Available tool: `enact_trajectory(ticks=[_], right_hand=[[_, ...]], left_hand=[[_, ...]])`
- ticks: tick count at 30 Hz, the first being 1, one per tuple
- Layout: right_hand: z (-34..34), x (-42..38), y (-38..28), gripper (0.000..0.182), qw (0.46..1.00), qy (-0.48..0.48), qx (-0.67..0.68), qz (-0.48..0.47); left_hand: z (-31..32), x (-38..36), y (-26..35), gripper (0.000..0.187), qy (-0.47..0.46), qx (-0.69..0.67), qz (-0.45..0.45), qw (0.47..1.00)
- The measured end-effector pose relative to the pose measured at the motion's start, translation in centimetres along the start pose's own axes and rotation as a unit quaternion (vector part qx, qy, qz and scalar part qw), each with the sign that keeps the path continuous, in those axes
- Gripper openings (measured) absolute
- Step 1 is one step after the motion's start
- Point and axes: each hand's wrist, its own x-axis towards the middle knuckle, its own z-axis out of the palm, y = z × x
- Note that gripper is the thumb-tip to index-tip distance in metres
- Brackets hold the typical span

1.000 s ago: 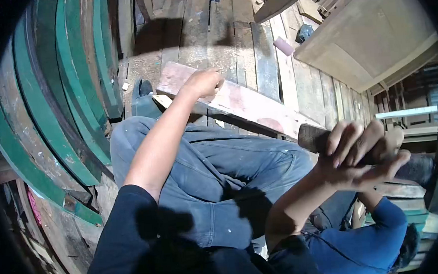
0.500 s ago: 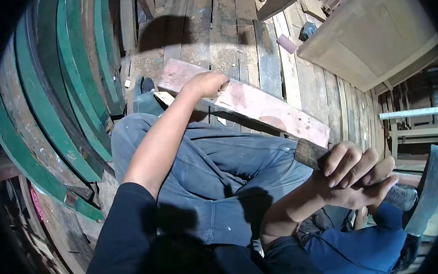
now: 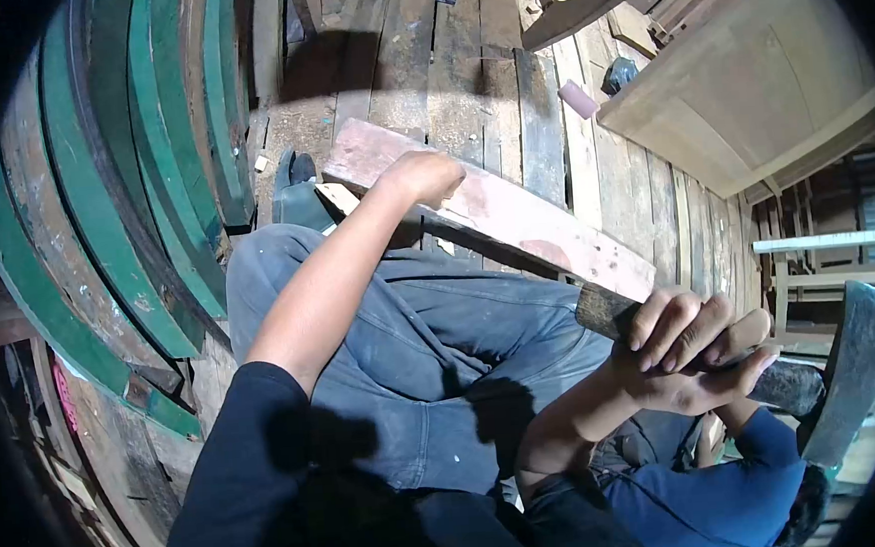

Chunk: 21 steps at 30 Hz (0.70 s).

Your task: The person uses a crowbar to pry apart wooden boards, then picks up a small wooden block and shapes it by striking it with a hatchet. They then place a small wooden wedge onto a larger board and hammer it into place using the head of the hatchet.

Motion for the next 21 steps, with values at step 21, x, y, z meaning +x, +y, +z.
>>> enact_trajectory(ticks=[21], right_hand=[[-1.8,0.3,0.7,0.042,0.994,0.008,0.081,0.077]], left_hand=[[-0.2,0.5,-0.5,0.032,0.082,-0.041,-0.014,0.996]])
